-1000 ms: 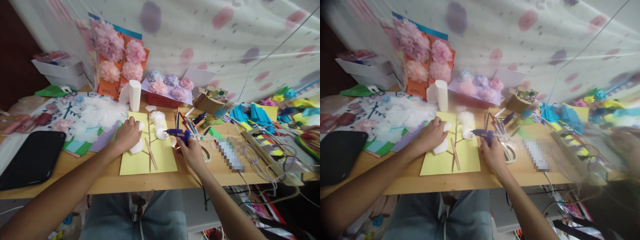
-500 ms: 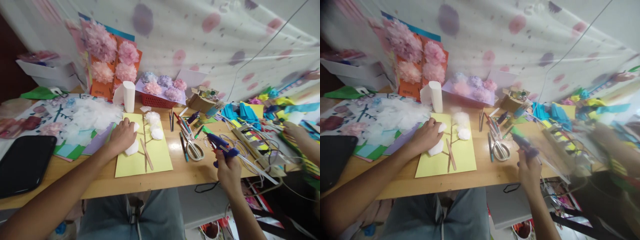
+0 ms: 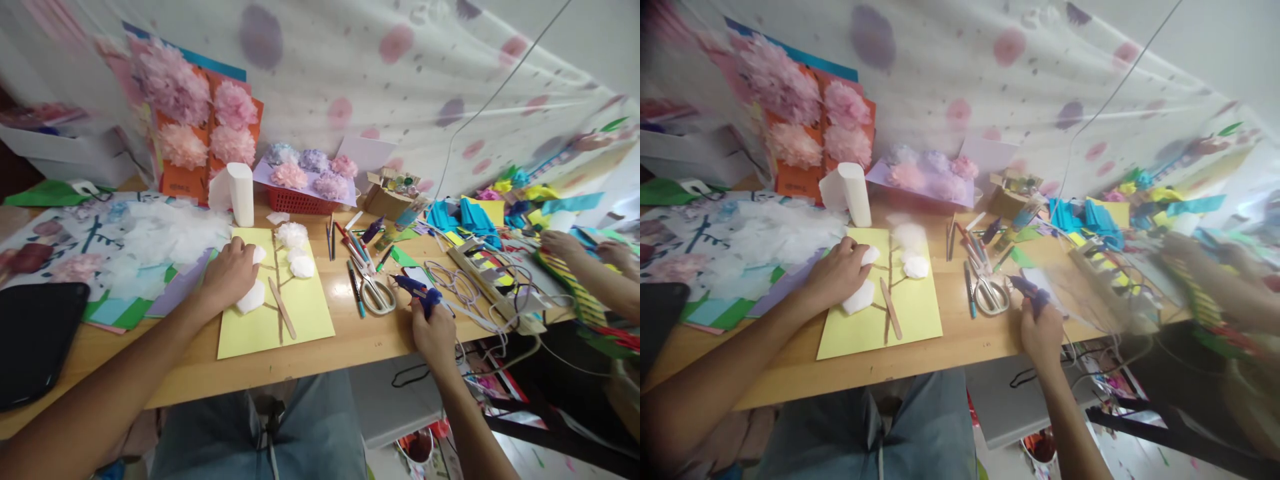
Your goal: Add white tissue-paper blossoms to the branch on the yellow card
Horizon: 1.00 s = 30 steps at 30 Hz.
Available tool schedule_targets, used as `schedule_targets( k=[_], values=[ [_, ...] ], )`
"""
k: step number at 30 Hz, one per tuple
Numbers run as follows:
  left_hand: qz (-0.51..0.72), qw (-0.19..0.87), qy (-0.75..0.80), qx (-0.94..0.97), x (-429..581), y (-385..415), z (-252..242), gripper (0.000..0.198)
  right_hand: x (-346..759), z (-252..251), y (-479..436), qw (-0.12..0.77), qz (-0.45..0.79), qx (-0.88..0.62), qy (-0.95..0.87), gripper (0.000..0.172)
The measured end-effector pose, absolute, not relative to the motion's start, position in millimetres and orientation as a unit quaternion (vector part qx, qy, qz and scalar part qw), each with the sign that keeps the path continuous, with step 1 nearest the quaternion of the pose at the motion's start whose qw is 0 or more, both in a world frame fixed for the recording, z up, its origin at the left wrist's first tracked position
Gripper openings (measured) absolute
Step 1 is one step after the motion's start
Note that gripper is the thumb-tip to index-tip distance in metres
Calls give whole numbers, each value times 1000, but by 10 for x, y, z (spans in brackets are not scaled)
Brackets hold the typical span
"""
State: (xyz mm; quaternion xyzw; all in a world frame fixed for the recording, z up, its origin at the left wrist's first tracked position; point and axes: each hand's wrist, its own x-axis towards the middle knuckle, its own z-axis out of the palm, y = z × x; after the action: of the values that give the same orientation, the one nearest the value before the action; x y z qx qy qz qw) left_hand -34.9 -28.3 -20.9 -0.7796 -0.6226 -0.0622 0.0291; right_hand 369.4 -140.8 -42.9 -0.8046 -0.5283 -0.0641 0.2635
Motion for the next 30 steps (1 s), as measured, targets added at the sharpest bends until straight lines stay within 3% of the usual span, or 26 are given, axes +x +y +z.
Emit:
schedule_targets(
  k=[16,19,22,25,30],
  values=[
    [-105,-27,-640,-761,-430,-254,-118,40,3669,-354,-1625,265,-72,-807,-523,52],
    [-157,-36,-647,-745,-523,-190,-63,42,3576,-300,-1852,324,-146,-785,-507,56],
    [-212,-18,-663,-717,-724,-100,60,40,3295,-200,-2073,368,-263,-742,-494,41],
    [-242,4,-700,-672,-1027,-15,222,36,2862,-108,-2112,391,-176,-685,-589,23],
    [-168,-29,-728,-664,-1380,45,367,24,2075,-149,-1741,312,33,-540,-781,17]
  ],
)
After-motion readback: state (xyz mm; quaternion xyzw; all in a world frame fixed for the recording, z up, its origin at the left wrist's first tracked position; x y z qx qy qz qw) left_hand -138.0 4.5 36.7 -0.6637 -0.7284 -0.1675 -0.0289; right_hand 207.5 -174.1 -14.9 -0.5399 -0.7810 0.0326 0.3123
